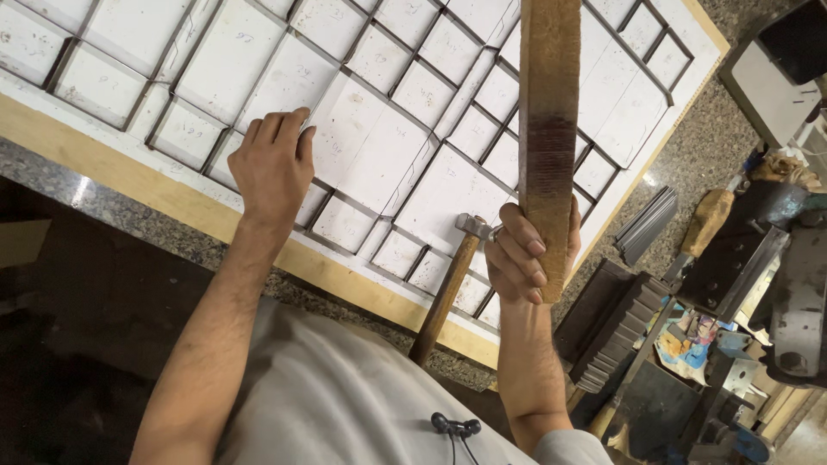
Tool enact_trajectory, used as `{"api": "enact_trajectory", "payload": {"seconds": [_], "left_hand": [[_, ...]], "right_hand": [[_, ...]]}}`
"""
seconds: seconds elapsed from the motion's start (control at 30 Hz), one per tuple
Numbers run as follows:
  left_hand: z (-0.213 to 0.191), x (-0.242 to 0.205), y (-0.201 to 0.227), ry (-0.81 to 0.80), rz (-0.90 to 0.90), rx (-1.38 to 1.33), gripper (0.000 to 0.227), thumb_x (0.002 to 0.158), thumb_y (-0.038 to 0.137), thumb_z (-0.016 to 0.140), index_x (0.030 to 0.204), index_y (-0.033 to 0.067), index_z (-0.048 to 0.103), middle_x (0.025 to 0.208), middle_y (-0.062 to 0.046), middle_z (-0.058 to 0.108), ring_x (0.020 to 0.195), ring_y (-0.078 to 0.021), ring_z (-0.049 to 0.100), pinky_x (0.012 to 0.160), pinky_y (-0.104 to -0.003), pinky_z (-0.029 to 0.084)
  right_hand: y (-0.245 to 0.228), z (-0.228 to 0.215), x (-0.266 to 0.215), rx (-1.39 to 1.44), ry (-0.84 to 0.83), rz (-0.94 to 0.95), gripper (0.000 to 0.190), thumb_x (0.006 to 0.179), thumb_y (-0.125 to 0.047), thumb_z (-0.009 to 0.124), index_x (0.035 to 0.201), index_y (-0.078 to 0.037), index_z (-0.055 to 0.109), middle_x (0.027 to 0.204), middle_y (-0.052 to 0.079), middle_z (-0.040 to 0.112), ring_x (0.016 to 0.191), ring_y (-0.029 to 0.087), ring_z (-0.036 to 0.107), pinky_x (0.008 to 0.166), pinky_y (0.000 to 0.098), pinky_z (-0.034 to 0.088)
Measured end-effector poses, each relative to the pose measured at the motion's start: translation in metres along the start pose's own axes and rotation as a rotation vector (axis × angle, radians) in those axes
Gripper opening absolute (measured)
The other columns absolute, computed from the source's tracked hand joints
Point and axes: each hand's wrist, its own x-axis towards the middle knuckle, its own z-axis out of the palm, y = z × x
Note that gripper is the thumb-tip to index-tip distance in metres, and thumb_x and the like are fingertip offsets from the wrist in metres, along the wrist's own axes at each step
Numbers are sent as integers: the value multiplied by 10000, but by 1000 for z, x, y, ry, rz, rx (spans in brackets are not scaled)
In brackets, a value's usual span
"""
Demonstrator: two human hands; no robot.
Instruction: The person uses a wooden mallet to hammer metal strips into a grid of white rectangular molds on a workbench. They repeatedly position each strip and strike it to seat it into the mold cavities.
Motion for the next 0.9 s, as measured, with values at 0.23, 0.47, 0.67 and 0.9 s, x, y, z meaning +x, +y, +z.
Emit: {"api": "enact_trajectory", "payload": {"seconds": [0.23, 0.47, 0.67, 0.9], "left_hand": [[-4, -1, 0, -1, 7, 2, 260, 955, 238, 849, 1163, 114, 755, 996, -10, 729, 848, -174, 693, 581, -296, 538], [-7, 0, -2, 0, 10, 8, 253, 966, 258, 847, 1151, 107, 763, 1000, -16, 736, 850, -178, 697, 581, -295, 540], [-8, -3, -1, -11, 5, -4, 270, 970, 267, 848, 1160, 94, 765, 1000, -20, 743, 856, -173, 700, 592, -288, 548], [-8, -4, -4, 7, 18, -14, 294, 964, 279, 862, 1162, 86, 766, 1008, -27, 745, 869, -170, 707, 631, -278, 567]], "right_hand": [[0, -2, 2, 71, -82, 48, 590, 1202, -371, 314, 1474, 146, 390, 938, 221, 589, 667, 224, 684, 510, 266, 580], [1, 1, 3, 98, -105, 60, 607, 1171, -363, 312, 1487, 153, 364, 931, 235, 583, 654, 236, 672, 510, 280, 581], [0, 0, 1, 82, -98, 35, 597, 1199, -360, 317, 1457, 173, 395, 949, 230, 593, 673, 229, 687, 527, 266, 586], [-3, -7, 2, 115, -145, 60, 578, 1185, -343, 311, 1465, 157, 384, 960, 249, 588, 693, 255, 686, 529, 287, 593]]}}
